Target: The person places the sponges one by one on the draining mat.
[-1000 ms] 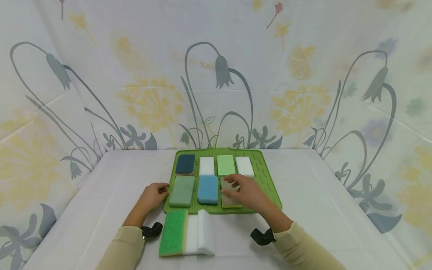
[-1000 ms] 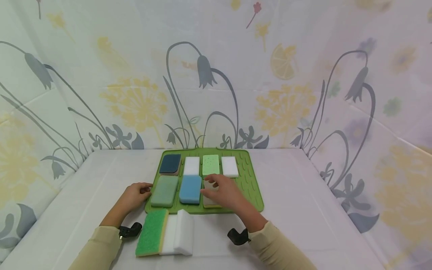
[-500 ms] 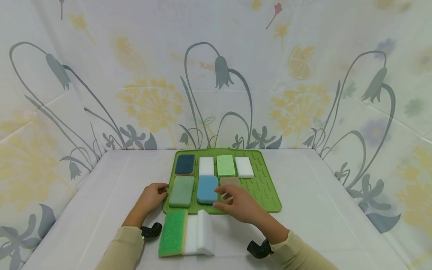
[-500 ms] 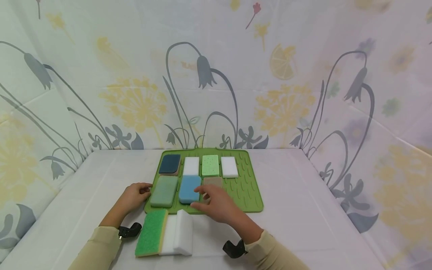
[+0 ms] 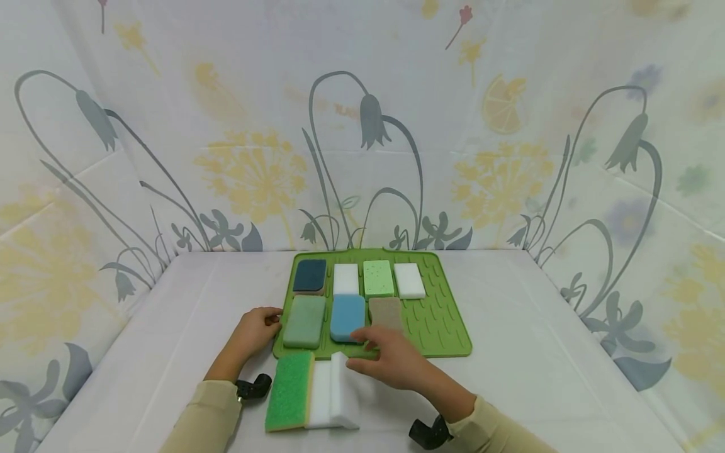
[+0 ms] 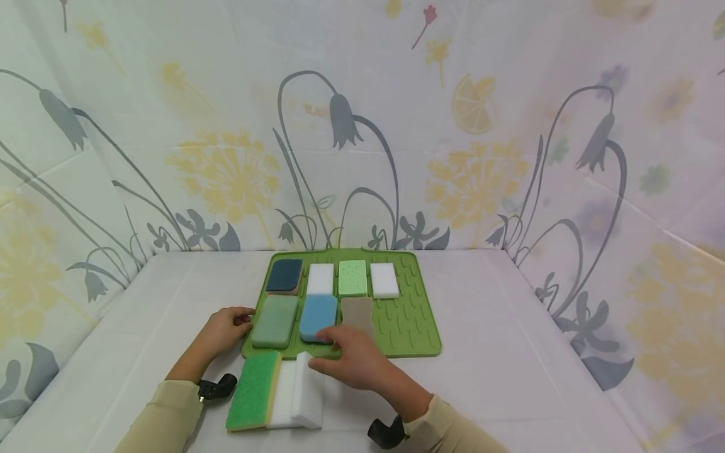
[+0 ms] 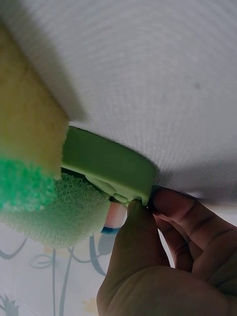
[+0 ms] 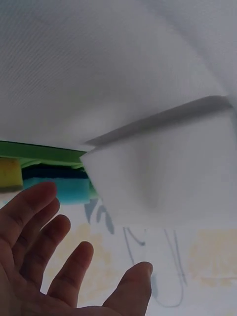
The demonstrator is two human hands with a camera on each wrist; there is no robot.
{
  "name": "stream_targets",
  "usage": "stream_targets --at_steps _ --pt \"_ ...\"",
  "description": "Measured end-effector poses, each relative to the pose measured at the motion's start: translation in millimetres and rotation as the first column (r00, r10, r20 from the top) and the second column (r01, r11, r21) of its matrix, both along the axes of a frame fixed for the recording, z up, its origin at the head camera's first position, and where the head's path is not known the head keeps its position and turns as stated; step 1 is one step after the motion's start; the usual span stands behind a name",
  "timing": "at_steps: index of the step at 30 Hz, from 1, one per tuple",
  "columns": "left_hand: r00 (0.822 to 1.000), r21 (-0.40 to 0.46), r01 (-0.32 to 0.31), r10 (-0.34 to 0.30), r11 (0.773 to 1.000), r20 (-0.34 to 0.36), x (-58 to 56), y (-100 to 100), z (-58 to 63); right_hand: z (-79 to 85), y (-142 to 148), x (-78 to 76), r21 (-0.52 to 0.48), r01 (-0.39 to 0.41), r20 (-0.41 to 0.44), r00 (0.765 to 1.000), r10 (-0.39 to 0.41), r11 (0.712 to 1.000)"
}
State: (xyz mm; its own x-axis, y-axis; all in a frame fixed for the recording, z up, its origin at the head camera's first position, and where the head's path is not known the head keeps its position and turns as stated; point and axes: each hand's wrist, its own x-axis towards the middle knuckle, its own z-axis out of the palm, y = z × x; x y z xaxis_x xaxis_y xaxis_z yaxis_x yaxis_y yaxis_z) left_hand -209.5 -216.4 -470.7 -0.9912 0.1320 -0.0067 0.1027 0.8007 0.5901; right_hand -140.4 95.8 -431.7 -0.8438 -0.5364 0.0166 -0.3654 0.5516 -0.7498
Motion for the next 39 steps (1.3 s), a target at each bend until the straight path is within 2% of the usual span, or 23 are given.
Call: stream_targets --at_steps 10,23,35,39 --pt "1.000 0.003 0.006 -0.006 1.000 -0.007 0.8 0 1.0 -1.8 -9 6.1 0.048 -0.013 0.074 0.997 0.010 0.999" --pt "1.000 0.006 -0.002 0.002 1.000 0.005 3.2 1 3.4 -13.1 -19 10.4 0.121 -0.012 0.054 0.999 0.006 0.993" --pt "1.000 0.007 -0.005 0.005 1.000 0.001 2.5 1 2.0 -18.5 -31 15.9 0.087 0.032 0.073 0.997 -0.038 0.996" --pt "1.000 0.010 -0.005 0.005 1.000 0.004 2.0 1 1.2 -20.4 -33 16.5 0.073 0.019 0.061 0.998 -0.023 0.997"
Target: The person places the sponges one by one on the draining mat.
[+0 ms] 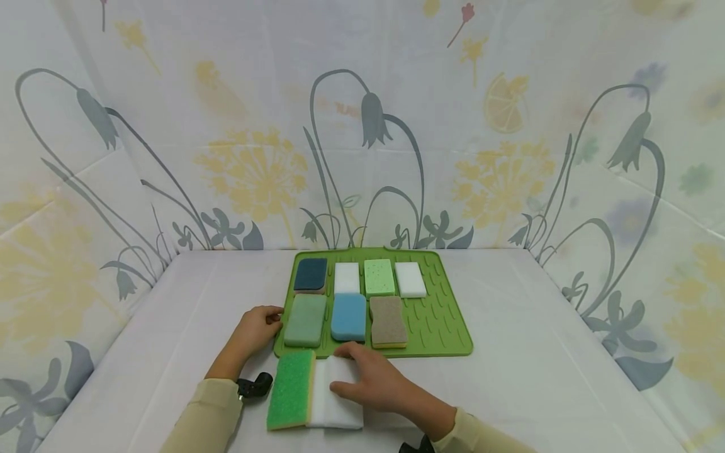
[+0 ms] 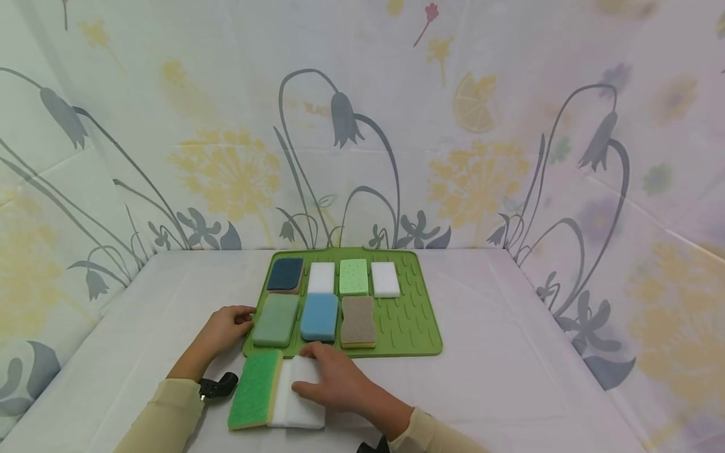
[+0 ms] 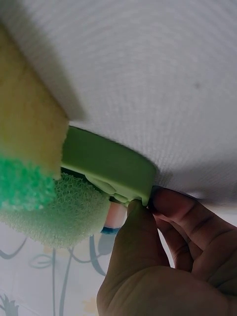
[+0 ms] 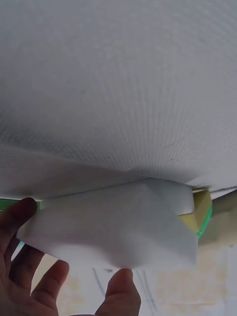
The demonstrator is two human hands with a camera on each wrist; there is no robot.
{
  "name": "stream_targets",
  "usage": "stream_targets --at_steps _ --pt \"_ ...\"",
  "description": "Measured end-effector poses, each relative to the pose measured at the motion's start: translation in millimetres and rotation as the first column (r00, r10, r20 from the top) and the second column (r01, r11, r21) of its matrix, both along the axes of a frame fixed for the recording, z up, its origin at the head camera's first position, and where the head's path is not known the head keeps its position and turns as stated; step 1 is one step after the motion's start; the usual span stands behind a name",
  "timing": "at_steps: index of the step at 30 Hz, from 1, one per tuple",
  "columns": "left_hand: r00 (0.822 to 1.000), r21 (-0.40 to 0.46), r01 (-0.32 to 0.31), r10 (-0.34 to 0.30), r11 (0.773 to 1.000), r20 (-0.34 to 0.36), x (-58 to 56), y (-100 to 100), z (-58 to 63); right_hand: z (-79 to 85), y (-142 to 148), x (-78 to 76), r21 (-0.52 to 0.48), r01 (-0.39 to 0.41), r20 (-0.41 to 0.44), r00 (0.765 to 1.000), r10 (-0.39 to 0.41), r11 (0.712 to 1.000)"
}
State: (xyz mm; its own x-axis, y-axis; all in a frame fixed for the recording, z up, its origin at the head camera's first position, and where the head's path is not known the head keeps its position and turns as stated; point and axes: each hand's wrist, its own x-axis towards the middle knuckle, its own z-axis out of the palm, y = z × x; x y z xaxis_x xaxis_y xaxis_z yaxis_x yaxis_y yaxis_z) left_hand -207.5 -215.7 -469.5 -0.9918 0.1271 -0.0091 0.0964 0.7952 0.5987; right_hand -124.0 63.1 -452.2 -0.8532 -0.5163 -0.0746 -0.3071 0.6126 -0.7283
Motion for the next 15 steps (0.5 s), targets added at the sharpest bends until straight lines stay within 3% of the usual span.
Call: stream_targets --at_steps 15 --pt "1.000 0.004 0.004 -0.004 1.000 0.009 -1.4 -0.5 -0.4 1.2 3.5 1.9 0.078 -0.144 -0.145 0.977 0.154 0.986"
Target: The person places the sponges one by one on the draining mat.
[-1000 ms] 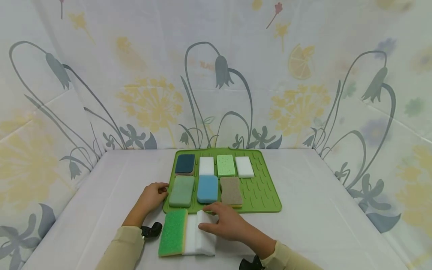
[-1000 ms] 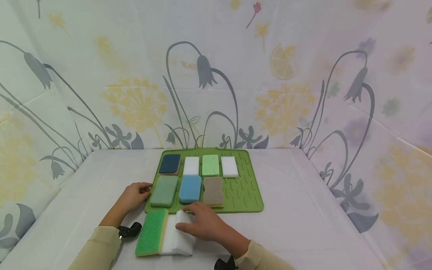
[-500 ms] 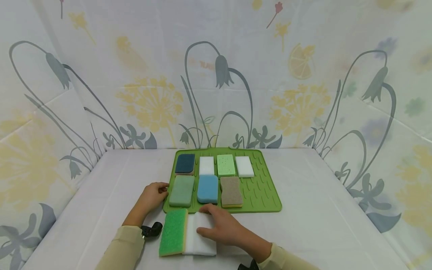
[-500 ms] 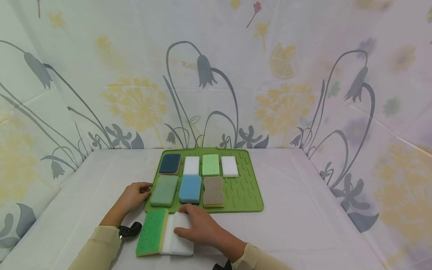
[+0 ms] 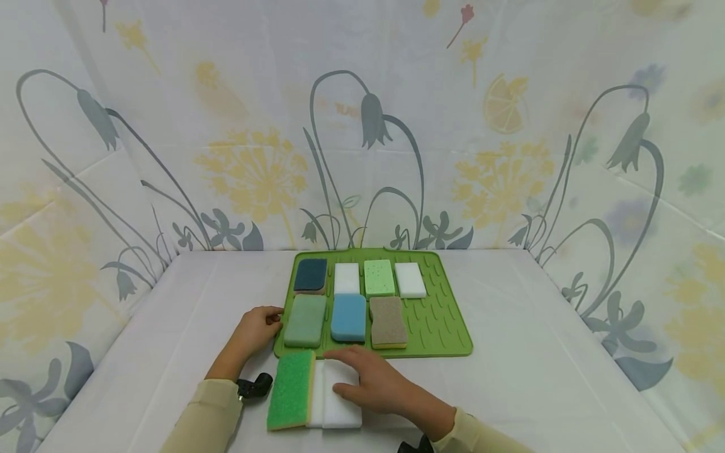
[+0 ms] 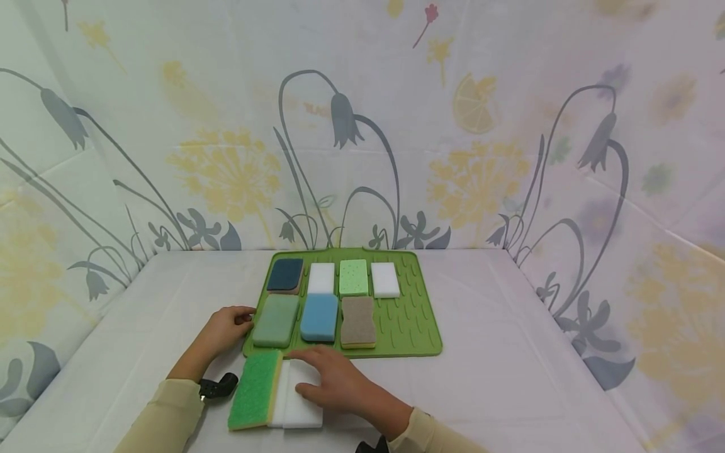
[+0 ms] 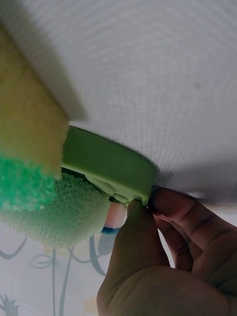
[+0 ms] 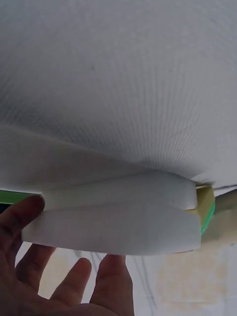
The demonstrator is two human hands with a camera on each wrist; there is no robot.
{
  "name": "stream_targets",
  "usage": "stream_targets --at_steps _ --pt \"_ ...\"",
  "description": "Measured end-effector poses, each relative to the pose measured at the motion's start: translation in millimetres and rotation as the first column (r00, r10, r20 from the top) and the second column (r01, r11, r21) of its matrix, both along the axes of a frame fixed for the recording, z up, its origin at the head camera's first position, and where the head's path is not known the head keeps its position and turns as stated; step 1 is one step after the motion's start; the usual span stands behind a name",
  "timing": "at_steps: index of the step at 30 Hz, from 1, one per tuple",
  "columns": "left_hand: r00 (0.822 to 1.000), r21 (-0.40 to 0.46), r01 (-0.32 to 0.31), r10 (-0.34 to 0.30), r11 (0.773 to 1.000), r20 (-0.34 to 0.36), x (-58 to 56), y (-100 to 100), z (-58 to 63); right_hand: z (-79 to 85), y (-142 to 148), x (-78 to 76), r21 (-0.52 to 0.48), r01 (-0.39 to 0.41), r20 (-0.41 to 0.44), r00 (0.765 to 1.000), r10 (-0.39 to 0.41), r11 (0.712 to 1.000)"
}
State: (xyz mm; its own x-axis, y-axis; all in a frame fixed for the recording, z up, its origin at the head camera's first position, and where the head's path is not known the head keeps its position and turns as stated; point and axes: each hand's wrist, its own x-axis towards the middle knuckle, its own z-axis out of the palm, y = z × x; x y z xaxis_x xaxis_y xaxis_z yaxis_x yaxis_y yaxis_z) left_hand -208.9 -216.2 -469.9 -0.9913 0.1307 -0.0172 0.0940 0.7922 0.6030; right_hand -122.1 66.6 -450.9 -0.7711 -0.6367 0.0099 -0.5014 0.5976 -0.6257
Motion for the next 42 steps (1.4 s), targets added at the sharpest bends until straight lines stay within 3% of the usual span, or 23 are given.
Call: stream_targets --at_steps 7,18,31,42 --pt "1.000 -0.002 0.000 0.000 1.000 0.004 -0.4 0 -1.3 3.3 2 -2.2 -0.006 0.004 0.036 0.999 -0.004 1.000" --pt "1.000 0.002 0.007 -0.007 1.000 0.001 -0.3 -1 -1.8 1.8 12 -8.4 -0.160 0.023 0.089 0.996 -0.009 0.987" --pt "1.000 -0.017 0.012 -0.012 1.000 0.001 0.5 -1 0.3 20.0 32 -16.6 -0.167 0.054 0.106 0.994 -0.037 0.984" --pt "1.000 -0.014 0.004 -0.004 1.000 0.000 -1.7 -2 -3.3 35.0 54 -27.6 -0.177 0.079 0.069 0.995 -0.068 0.981"
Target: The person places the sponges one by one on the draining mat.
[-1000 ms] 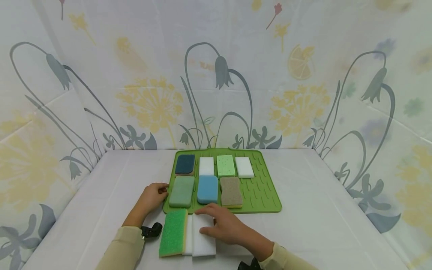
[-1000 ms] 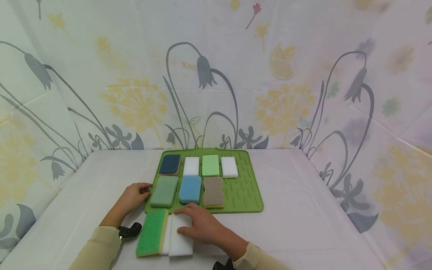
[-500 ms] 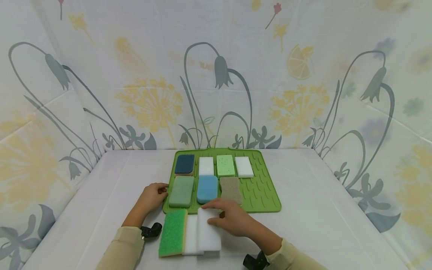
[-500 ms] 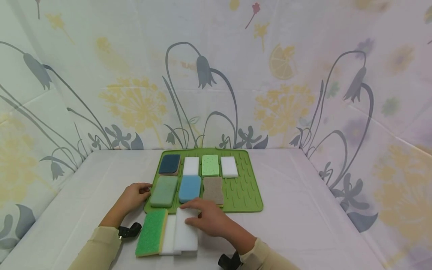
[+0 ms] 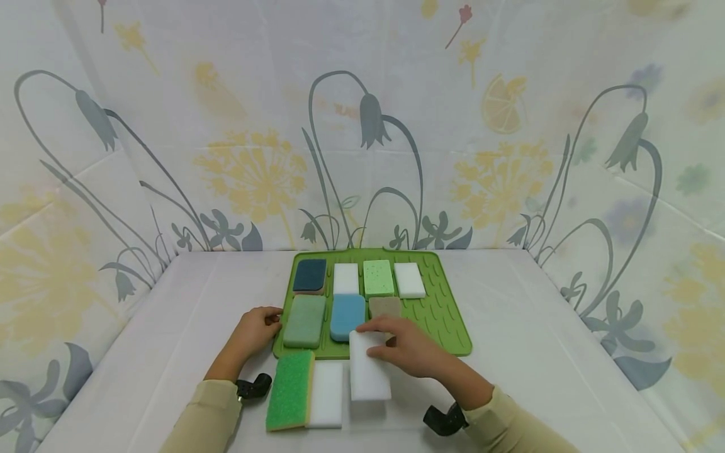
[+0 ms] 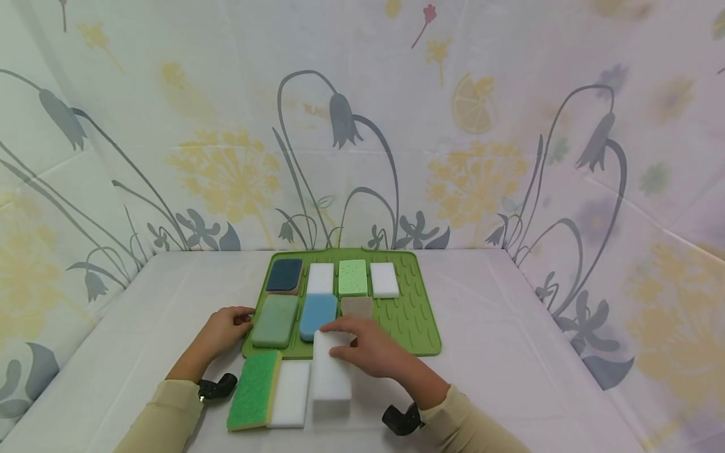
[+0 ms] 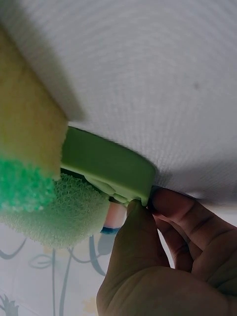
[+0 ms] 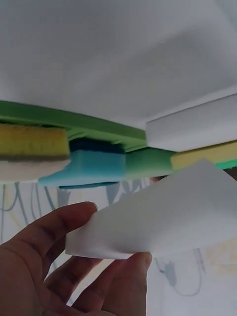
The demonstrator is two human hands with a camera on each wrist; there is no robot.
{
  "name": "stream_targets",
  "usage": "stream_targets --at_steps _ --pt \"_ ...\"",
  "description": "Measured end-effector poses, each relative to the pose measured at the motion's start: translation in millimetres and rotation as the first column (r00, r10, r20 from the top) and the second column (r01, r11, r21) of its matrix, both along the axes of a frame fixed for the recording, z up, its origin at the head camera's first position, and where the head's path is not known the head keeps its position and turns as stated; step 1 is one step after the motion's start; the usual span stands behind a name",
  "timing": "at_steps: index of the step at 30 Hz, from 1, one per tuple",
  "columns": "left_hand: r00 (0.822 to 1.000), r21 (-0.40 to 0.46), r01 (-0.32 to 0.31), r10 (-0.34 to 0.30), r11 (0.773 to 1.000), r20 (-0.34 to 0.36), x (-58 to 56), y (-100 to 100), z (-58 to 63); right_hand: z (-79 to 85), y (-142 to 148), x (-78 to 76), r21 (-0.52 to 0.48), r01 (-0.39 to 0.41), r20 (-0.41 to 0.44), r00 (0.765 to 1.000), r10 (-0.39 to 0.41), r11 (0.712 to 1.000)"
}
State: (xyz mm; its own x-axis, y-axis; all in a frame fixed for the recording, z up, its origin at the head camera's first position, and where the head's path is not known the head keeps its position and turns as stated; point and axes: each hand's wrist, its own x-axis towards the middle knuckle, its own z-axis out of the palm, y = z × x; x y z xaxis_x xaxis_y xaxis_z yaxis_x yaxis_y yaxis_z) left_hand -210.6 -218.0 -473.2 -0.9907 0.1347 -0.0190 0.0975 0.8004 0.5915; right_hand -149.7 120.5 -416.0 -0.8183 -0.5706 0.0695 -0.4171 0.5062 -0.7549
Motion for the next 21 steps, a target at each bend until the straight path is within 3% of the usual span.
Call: stream_targets --at_steps 21 --pt "0.999 0.005 -0.030 0.030 1.000 0.014 0.5 2 0.9 24.1 37 -30.9 0.036 0.038 -0.034 0.999 -0.037 0.999"
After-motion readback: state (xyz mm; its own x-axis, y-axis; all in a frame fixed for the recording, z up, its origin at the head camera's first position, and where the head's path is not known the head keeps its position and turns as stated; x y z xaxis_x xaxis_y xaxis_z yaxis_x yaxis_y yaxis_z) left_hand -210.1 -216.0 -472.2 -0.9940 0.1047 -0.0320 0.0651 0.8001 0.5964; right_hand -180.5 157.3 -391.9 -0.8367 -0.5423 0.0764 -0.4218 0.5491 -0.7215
